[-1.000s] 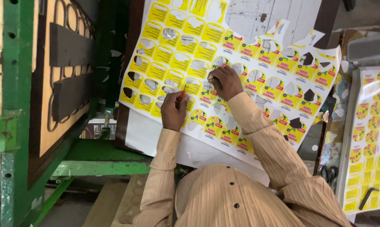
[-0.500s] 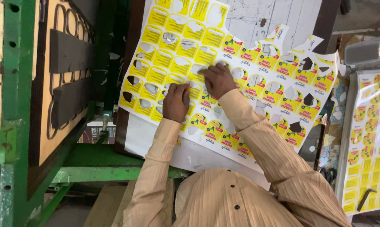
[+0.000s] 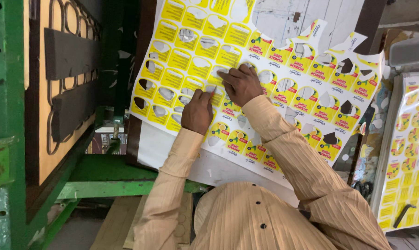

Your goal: The person peels individual stickers from a large printed sheet using both hands. The person repeatedly removes stickers one by one, placing them aside on the work surface. The person continues this process across multiple rows of the sheet.

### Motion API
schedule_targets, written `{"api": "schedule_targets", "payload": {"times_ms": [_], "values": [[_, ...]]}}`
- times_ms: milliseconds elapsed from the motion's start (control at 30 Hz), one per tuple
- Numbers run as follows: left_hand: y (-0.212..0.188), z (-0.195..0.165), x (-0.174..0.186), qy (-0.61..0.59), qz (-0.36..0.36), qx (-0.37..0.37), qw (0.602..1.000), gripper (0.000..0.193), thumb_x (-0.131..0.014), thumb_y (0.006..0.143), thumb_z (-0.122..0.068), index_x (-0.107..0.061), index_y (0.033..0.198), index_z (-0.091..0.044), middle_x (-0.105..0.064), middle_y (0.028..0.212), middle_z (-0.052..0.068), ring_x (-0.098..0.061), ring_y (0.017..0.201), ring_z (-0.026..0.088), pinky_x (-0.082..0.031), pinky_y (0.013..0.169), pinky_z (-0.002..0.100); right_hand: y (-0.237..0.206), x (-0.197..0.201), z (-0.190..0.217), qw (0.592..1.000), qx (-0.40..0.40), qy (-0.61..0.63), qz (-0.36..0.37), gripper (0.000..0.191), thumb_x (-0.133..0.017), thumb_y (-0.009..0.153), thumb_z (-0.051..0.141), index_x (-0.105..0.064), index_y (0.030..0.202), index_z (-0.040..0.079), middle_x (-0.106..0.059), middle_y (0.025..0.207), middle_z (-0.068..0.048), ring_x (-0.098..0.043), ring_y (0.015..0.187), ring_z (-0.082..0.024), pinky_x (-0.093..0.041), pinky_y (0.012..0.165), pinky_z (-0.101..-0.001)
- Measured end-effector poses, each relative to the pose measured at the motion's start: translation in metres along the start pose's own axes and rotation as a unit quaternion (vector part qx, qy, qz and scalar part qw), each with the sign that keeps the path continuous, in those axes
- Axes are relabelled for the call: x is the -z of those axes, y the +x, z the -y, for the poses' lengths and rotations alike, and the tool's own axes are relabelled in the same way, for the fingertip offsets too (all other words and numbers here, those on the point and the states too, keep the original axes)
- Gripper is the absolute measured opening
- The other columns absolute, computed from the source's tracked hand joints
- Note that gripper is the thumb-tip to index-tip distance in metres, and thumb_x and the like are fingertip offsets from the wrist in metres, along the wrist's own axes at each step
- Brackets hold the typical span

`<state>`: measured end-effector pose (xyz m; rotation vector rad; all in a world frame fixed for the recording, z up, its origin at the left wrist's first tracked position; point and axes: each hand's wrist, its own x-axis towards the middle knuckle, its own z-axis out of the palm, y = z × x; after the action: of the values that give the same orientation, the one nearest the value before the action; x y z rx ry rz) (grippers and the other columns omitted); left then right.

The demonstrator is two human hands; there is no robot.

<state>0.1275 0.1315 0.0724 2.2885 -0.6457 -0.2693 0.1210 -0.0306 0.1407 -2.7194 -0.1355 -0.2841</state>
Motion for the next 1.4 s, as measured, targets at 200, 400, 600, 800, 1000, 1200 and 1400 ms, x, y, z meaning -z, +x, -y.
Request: {"api": "schedule_targets", "payload": {"times_ms": [200, 400, 600, 800, 1000, 1200, 1400], "values": [[-0.008, 0.019, 0.03, 0.02, 0.017, -0.032, 0.999, 0.025, -0.064, 0.088, -0.013, -0.071, 0.111, -0.01, -0.064, 0.101, 0.014, -0.067, 0.086, 0.039, -0.055, 0.07, 0.05, 0.002, 0.002, 0.003, 1.0, 0.008, -0.001, -0.014, 0.035, -0.072, 0.087, 0.012, -0.076, 0.122, 0.016, -0.067, 0.096, -0.002, -0.058, 0.096, -0.03, -0.048, 0.092, -0.0462], [0.025, 0.022, 0.039, 0.039, -0.013, -0.171, 0.984, 0.016, -0.065, 0.093, -0.011, -0.072, 0.107, -0.014, -0.063, 0.097, 0.008, -0.065, 0.089, 0.033, -0.053, 0.077, 0.046, 0.004, 0.004, 0.008, 1.0, -0.017, -0.004, 0.012, 0.031, -0.074, 0.09, 0.014, -0.077, 0.121, 0.016, -0.066, 0.093, -0.002, -0.057, 0.094, -0.03, -0.046, 0.089, -0.0465], [0.052, 0.026, 0.046, 0.075, 0.049, -0.247, 0.965, 0.014, -0.063, 0.091, -0.008, -0.071, 0.102, -0.014, -0.063, 0.096, 0.006, -0.062, 0.09, 0.031, -0.051, 0.076, 0.046, 0.006, 0.003, 0.007, 1.0, 0.001, -0.012, -0.013, 0.032, -0.075, 0.088, 0.014, -0.076, 0.12, 0.017, -0.065, 0.092, -0.001, -0.056, 0.094, -0.029, -0.047, 0.091, -0.0476], [0.073, 0.041, 0.049, 0.065, 0.078, -0.325, 0.94, 0.021, -0.062, 0.084, -0.003, -0.07, 0.101, -0.014, -0.062, 0.098, 0.006, -0.061, 0.09, 0.031, -0.05, 0.077, 0.046, 0.002, -0.005, 0.002, 1.0, 0.0, -0.019, 0.0, 0.033, -0.074, 0.089, 0.013, -0.076, 0.121, 0.016, -0.065, 0.093, -0.001, -0.056, 0.092, -0.029, -0.046, 0.089, -0.0462], [0.068, 0.051, 0.058, 0.068, 0.088, -0.272, 0.956, 0.027, -0.061, 0.081, 0.003, -0.07, 0.1, -0.014, -0.061, 0.097, 0.007, -0.06, 0.089, 0.034, -0.051, 0.077, 0.046, 0.002, -0.003, 0.003, 1.0, 0.003, -0.001, -0.005, 0.033, -0.074, 0.09, 0.013, -0.076, 0.123, 0.016, -0.064, 0.092, -0.002, -0.056, 0.093, -0.029, -0.047, 0.09, -0.0458], [0.056, 0.04, 0.065, 0.079, 0.069, -0.215, 0.971, 0.028, -0.06, 0.078, 0.005, -0.068, 0.099, -0.011, -0.06, 0.096, 0.01, -0.06, 0.088, 0.036, -0.051, 0.077, 0.048, 0.009, 0.007, 0.012, 1.0, 0.013, -0.01, -0.015, 0.033, -0.074, 0.087, 0.012, -0.076, 0.12, 0.016, -0.065, 0.092, -0.001, -0.056, 0.092, -0.029, -0.048, 0.091, -0.047], [0.043, 0.024, 0.073, 0.055, 0.043, -0.154, 0.986, 0.023, -0.061, 0.08, 0.003, -0.067, 0.099, -0.01, -0.064, 0.098, 0.013, -0.063, 0.092, 0.04, -0.053, 0.08, 0.05, 0.024, 0.02, 0.033, 1.0, -0.023, 0.016, 0.002, 0.026, -0.074, 0.088, 0.01, -0.078, 0.113, 0.015, -0.066, 0.088, -0.004, -0.058, 0.087, -0.03, -0.048, 0.085, -0.0454]]}}
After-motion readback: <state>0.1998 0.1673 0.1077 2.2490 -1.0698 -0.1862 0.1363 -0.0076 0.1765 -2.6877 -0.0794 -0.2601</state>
